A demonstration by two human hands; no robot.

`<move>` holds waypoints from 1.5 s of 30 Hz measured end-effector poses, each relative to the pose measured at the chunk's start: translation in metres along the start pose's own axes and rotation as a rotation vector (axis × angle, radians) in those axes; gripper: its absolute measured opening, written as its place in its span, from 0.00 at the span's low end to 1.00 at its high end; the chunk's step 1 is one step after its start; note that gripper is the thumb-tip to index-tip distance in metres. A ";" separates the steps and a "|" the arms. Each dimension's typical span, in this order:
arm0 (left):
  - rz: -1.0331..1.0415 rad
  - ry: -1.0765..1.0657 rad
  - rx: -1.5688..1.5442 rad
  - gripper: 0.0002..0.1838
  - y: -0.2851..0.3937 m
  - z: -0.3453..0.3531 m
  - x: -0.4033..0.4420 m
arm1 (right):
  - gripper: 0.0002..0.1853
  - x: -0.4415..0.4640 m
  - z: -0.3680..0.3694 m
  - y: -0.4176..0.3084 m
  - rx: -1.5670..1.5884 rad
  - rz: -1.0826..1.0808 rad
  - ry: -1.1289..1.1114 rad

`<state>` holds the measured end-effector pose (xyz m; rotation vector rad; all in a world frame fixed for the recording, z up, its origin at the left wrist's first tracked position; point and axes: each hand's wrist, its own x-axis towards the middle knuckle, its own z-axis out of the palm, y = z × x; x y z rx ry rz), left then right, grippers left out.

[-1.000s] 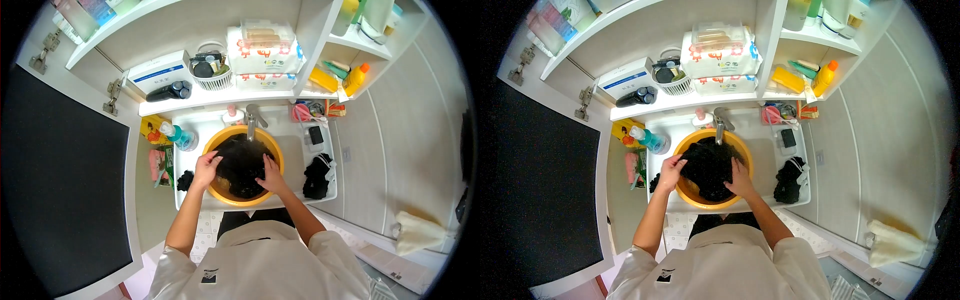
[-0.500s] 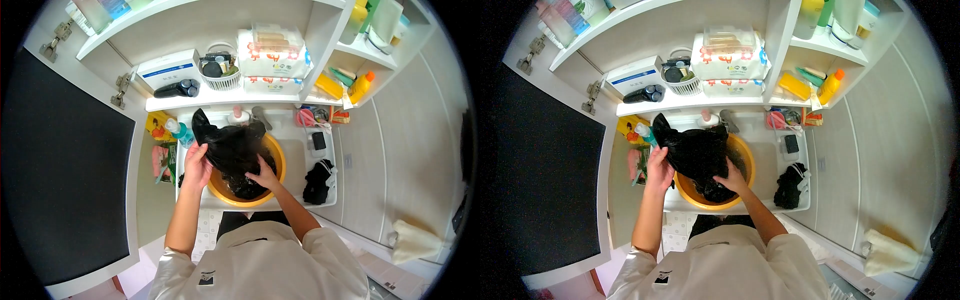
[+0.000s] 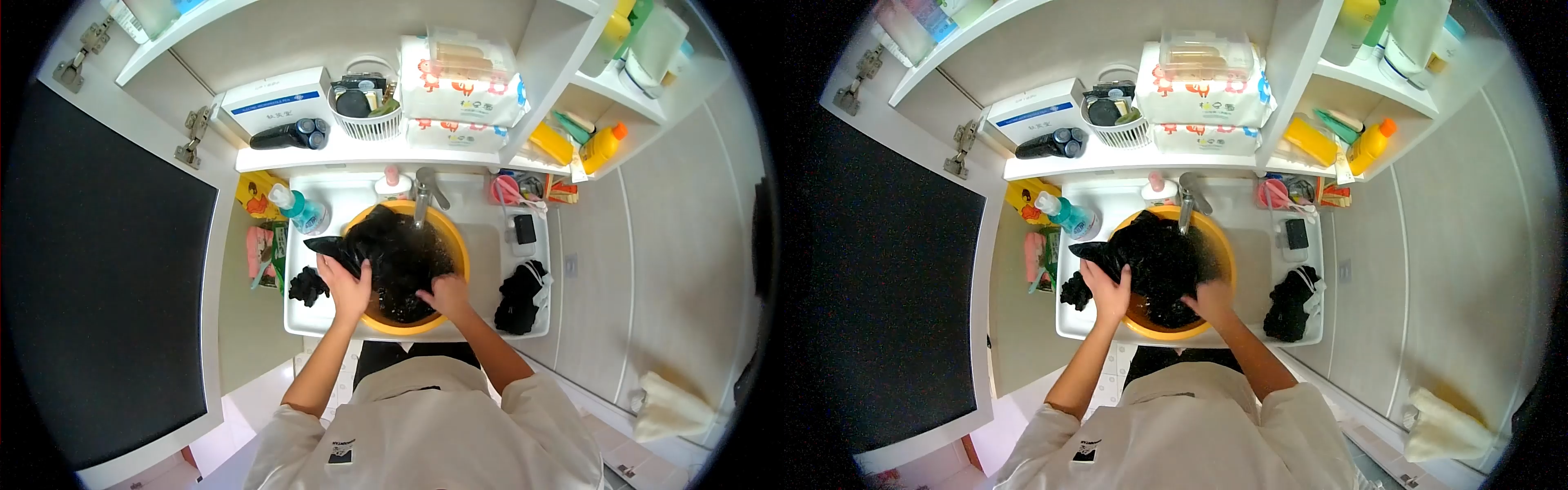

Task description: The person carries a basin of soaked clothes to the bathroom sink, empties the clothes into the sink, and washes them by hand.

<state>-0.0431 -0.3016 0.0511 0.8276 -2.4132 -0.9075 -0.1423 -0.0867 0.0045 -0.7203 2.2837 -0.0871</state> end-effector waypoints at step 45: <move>0.208 -0.654 0.572 0.32 -0.050 0.025 0.007 | 0.18 0.021 0.052 0.002 0.460 -0.144 0.336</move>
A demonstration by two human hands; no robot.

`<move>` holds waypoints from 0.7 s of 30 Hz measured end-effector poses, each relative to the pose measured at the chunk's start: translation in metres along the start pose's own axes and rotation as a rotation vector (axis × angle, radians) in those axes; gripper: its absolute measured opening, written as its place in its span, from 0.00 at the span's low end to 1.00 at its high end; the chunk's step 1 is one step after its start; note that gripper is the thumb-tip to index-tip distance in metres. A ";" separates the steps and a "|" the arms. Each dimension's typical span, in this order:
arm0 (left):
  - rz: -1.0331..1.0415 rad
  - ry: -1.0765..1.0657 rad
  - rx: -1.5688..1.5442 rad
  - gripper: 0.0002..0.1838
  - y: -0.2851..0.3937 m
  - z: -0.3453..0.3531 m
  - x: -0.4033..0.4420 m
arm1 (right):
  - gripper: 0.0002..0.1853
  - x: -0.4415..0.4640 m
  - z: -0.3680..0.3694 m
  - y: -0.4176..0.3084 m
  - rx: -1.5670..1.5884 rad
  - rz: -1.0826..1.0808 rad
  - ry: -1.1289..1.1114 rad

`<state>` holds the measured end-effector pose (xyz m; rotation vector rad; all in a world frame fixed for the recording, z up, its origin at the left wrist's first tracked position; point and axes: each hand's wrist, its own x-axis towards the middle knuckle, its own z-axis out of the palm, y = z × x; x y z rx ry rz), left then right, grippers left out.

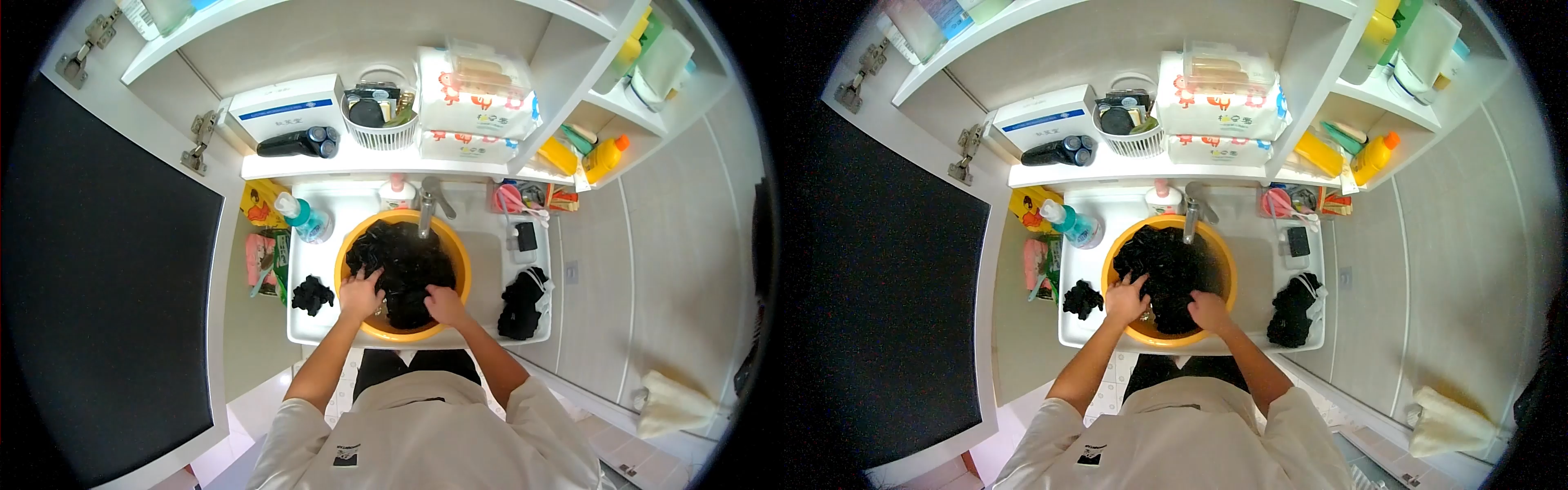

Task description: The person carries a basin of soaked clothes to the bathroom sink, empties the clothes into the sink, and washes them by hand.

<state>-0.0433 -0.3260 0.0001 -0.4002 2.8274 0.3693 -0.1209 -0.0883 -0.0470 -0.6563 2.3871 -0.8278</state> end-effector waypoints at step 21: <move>-0.009 -0.164 0.114 0.25 -0.018 0.029 0.009 | 0.24 -0.005 -0.115 -0.085 1.213 0.081 0.202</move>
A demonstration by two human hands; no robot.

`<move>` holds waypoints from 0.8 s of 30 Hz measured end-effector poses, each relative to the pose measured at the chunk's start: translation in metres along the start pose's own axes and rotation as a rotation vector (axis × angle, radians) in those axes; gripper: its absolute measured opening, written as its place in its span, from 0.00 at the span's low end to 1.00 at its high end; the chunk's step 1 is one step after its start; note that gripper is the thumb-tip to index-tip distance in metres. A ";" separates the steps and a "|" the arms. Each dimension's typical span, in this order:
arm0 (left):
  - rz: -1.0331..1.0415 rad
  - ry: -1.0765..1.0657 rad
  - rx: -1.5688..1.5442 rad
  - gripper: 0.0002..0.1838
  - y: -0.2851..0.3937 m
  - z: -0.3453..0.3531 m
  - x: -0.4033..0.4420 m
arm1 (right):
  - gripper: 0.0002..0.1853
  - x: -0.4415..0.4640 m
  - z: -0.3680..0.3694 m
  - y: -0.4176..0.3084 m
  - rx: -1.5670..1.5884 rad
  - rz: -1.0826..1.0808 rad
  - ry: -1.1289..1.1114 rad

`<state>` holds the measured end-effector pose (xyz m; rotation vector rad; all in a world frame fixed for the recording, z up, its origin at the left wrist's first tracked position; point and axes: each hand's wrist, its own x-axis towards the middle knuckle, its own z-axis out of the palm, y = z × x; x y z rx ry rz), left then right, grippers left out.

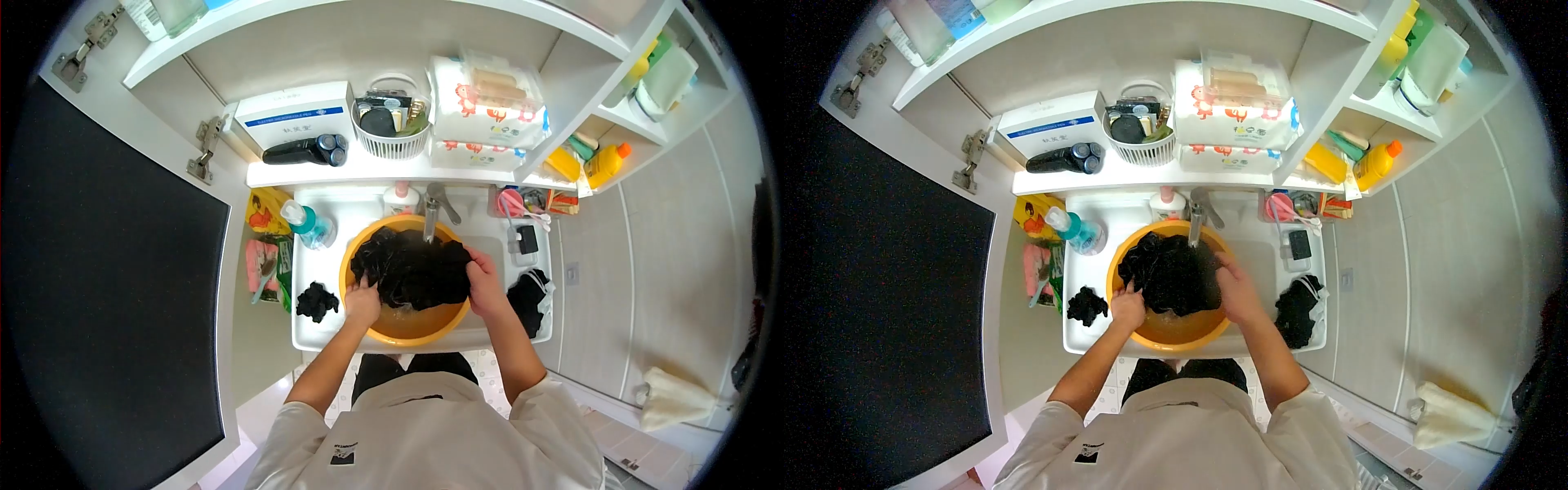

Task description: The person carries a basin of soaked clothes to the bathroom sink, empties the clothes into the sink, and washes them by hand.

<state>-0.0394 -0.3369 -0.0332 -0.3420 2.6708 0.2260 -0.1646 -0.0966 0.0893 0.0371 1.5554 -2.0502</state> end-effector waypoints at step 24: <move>0.002 0.193 -0.324 0.46 0.005 -0.026 -0.013 | 0.20 0.015 0.038 0.065 -0.702 -0.231 0.041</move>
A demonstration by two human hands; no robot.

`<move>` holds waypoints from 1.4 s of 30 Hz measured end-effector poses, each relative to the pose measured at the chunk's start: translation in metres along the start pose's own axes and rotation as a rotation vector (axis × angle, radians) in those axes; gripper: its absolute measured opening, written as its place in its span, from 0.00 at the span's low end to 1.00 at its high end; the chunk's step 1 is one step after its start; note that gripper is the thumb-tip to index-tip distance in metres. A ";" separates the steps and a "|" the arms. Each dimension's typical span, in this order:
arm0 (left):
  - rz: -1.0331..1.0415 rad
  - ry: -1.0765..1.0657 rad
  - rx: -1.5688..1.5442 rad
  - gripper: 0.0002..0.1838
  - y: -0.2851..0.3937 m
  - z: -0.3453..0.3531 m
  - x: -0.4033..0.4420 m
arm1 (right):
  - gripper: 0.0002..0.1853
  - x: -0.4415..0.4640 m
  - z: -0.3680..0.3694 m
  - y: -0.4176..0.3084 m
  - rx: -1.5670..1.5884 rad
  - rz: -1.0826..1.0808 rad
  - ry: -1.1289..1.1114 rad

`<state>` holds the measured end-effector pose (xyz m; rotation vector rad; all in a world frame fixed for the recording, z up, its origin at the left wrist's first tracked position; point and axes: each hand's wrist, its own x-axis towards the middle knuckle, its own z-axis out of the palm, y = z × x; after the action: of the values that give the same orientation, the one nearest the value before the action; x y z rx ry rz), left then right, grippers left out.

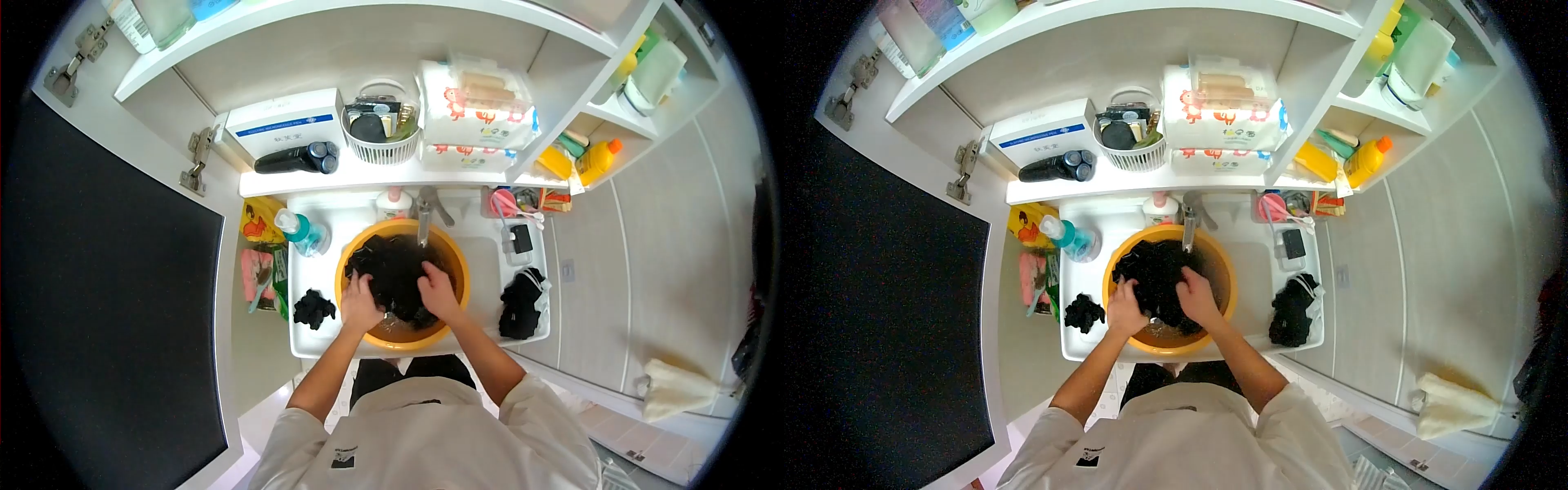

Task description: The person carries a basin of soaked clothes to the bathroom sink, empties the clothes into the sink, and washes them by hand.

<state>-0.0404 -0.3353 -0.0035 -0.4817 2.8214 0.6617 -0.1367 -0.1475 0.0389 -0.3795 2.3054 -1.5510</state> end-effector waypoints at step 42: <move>-0.401 0.305 -0.273 0.54 -0.038 0.036 -0.022 | 0.20 0.092 0.020 0.246 -0.610 0.157 -0.229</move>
<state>-0.0019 -0.3448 -0.0442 -1.2534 2.7724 0.9540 -0.2204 -0.1096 -0.2081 -0.4769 2.5029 -0.6644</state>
